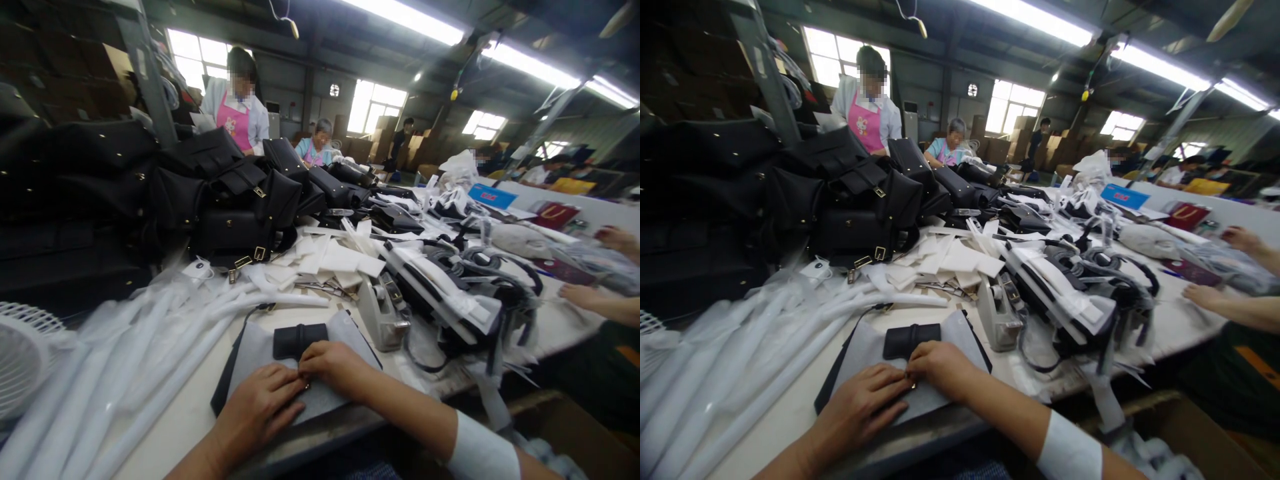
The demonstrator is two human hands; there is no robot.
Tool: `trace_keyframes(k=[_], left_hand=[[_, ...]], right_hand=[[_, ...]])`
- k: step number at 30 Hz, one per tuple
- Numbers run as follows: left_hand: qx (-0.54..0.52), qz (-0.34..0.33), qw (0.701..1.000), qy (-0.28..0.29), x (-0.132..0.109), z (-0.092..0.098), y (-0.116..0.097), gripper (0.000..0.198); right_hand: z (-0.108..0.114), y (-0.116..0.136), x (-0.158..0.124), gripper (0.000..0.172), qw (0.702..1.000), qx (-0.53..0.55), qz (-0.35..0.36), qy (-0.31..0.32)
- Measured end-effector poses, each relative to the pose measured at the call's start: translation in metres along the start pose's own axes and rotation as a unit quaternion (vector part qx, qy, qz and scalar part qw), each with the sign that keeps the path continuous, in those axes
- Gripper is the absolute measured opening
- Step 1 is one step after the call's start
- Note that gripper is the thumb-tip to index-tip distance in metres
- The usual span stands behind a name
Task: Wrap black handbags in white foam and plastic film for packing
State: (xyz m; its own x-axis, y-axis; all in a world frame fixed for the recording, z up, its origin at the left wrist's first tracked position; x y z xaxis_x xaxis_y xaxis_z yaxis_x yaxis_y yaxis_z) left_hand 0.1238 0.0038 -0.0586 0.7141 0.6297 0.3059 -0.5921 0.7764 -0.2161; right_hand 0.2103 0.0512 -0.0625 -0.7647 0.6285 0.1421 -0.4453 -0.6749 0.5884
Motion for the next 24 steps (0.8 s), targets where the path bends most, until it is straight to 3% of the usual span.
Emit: trace_keyframes(k=[9,15,20,24], left_hand=[[-0.017,0.005,1.0,-0.006,-0.003,0.0,0.0,0.031],[-0.027,0.004,1.0,-0.012,-0.002,0.001,0.0,0.031],[-0.025,0.001,0.999,-0.03,-0.004,0.003,0.0,0.034],[-0.025,-0.01,0.998,-0.051,-0.004,0.006,-0.002,0.036]], right_hand=[[-0.009,-0.001,0.007,0.009,0.995,-0.088,-0.003,0.039],[-0.008,0.0,0.007,0.011,0.993,-0.101,-0.064,0.003],[0.009,0.004,0.0,0.014,0.995,-0.059,-0.077,-0.01],[0.019,-0.003,-0.011,0.016,0.993,-0.006,-0.103,-0.06]])
Point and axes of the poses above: each hand's wrist, its own x-axis towards the middle knuckle, its own z-axis out of the back of the hand, y = z × x, the point moved 9 cm from there along x, towards the middle knuckle, and after that the axes turned 8 degrees about x, right-handed, at the moved point
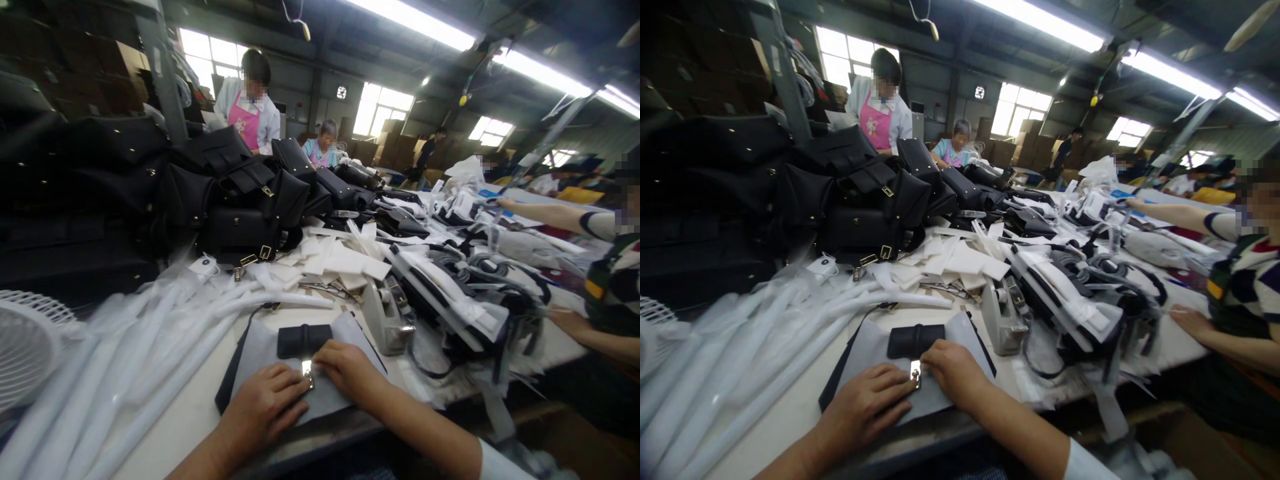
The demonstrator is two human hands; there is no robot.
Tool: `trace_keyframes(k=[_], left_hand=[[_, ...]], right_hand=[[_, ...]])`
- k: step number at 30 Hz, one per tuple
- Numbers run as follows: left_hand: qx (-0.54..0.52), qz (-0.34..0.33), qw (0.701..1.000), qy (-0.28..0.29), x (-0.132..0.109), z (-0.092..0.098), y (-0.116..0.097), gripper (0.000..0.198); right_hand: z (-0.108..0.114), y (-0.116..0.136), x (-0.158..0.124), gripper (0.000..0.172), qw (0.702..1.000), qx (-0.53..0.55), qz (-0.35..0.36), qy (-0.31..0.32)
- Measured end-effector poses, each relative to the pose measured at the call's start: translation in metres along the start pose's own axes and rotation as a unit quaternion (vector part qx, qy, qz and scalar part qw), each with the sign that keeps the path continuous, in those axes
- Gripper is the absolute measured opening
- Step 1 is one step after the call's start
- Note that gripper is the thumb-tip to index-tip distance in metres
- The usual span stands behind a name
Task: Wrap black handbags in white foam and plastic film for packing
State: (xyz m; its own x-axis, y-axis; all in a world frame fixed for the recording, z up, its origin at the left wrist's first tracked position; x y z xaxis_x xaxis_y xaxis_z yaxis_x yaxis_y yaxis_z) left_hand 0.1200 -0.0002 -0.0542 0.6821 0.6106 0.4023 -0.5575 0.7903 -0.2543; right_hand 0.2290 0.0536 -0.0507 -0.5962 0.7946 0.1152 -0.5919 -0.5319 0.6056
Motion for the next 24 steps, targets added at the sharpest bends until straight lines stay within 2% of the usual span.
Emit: trace_keyframes(k=[2,7,9,12,14,16,18,21,23,24], left_hand=[[0.006,0.0,1.0,-0.001,0.001,0.0,0.0,0.036],[0.012,-0.001,1.0,0.005,0.001,0.002,0.001,0.034],[0.016,0.004,1.0,0.001,0.0,0.004,0.002,0.034],[0.016,0.029,0.999,-0.023,-0.004,0.01,0.008,0.035],[0.04,0.059,0.995,-0.07,-0.008,0.018,0.014,0.037],[0.103,0.126,0.978,-0.127,-0.018,0.026,0.028,0.038],[0.168,0.232,0.945,-0.161,-0.035,0.029,0.048,0.046],[0.202,0.361,0.897,-0.154,-0.061,0.023,0.072,0.066],[0.221,0.363,0.892,-0.152,-0.064,0.025,0.07,0.072],[0.241,0.334,0.898,-0.158,-0.059,0.029,0.062,0.071]], right_hand=[[-0.004,0.001,-0.003,0.013,1.0,0.01,0.01,-0.007],[-0.013,0.007,-0.002,0.009,0.999,-0.05,0.016,0.008],[-0.005,0.013,-0.003,0.01,0.998,-0.058,0.037,-0.011],[0.023,0.013,-0.014,0.024,0.992,-0.071,0.042,-0.099],[0.039,-0.002,-0.027,0.033,0.983,-0.085,-0.001,-0.164],[0.047,-0.028,-0.044,0.04,0.972,-0.082,-0.071,-0.208],[0.044,-0.057,-0.059,0.052,0.963,-0.047,-0.143,-0.222],[0.029,-0.086,-0.072,0.067,0.955,0.018,-0.208,-0.212],[0.024,-0.091,-0.075,0.068,0.953,0.009,-0.22,-0.21],[0.024,-0.088,-0.075,0.067,0.953,-0.016,-0.213,-0.214]])
Point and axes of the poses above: each hand's wrist, its own x-axis towards the middle knuckle, its own z-axis out of the back of the hand, y = z × x, the point moved 9 cm from there along x, towards the middle knuckle, and after that the axes turned 8 degrees about x, right-handed, at the moved point
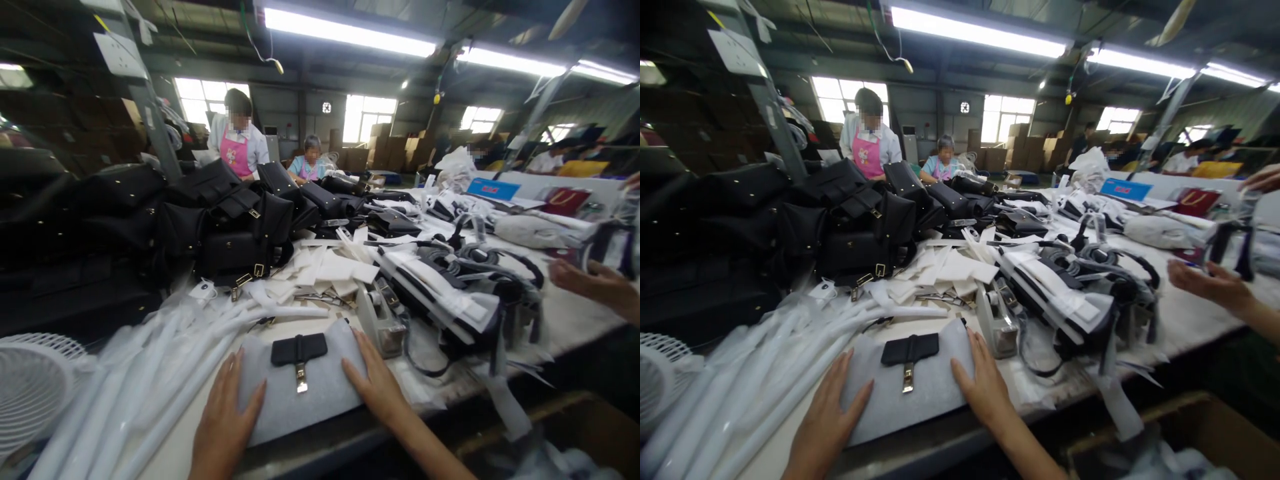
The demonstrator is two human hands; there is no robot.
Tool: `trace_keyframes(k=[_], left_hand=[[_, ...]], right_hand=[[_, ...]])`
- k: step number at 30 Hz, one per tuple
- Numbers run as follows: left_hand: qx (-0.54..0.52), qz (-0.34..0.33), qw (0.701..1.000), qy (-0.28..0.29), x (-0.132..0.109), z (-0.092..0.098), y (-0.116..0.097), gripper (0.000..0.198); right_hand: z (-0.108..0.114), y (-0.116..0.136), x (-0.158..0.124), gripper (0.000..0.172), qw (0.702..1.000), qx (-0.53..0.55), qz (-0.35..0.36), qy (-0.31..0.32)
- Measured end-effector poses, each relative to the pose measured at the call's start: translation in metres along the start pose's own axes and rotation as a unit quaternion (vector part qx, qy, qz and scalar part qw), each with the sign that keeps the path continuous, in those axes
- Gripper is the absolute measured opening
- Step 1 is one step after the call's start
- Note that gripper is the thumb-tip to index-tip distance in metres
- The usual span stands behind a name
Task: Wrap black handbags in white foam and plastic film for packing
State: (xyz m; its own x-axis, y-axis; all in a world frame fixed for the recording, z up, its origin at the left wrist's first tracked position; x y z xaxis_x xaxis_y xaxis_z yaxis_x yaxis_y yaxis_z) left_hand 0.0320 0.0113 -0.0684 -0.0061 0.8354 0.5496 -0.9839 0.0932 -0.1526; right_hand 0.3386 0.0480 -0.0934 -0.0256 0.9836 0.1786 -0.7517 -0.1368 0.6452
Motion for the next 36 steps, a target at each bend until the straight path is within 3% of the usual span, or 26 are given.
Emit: trace_keyframes(k=[3,5,7,10,13,17,21,30,33,36], left_hand=[[0.028,-0.199,0.979,-0.033,0.001,0.023,-0.047,0.057],[0.011,-0.342,0.94,-0.005,-0.004,0.03,-0.076,0.055],[-0.033,-0.411,0.91,0.049,-0.009,0.031,-0.088,0.052],[-0.067,-0.411,0.901,0.122,-0.01,0.019,-0.084,0.048],[-0.058,-0.409,0.898,0.151,-0.017,0.004,-0.079,0.049],[-0.057,-0.381,0.908,0.167,-0.02,-0.007,-0.081,0.04],[-0.08,-0.327,0.918,0.211,-0.009,-0.008,-0.089,0.038],[-0.071,-0.332,0.924,0.178,-0.014,-0.008,-0.086,0.044],[-0.067,-0.336,0.926,0.16,-0.017,-0.008,-0.084,0.045],[-0.076,-0.336,0.929,0.136,-0.01,-0.003,-0.082,0.046]], right_hand=[[0.007,0.03,-0.004,0.057,0.99,-0.091,0.106,-0.033],[0.008,0.058,-0.009,0.057,0.968,-0.127,0.216,-0.014],[0.002,0.078,-0.016,0.058,0.94,-0.13,0.311,0.052],[-0.01,0.084,-0.024,0.049,0.912,-0.095,0.361,0.173],[-0.02,0.069,-0.023,0.05,0.918,-0.064,0.321,0.224],[-0.026,0.054,-0.022,0.054,0.932,-0.059,0.285,0.215],[-0.028,0.058,-0.024,0.052,0.93,-0.082,0.289,0.21],[-0.01,0.115,-0.008,0.023,0.933,-0.171,0.258,0.184],[-0.01,0.132,-0.004,0.03,0.936,-0.116,0.285,0.169],[-0.025,0.123,-0.009,0.05,0.933,-0.07,0.29,0.203]])
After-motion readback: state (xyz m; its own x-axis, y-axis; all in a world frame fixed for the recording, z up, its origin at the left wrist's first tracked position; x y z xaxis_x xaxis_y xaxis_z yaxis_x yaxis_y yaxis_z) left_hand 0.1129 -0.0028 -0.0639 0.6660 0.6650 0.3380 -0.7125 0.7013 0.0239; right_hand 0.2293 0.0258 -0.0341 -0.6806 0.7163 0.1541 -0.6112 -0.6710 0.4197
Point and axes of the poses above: each hand's wrist, its own x-axis towards the middle knuckle, its own z-axis out of the back of the hand, y = z × x, the point moved 9 cm from there along x, towards the middle knuckle, and after that the axes turned 8 degrees about x, right-handed, at the moved point
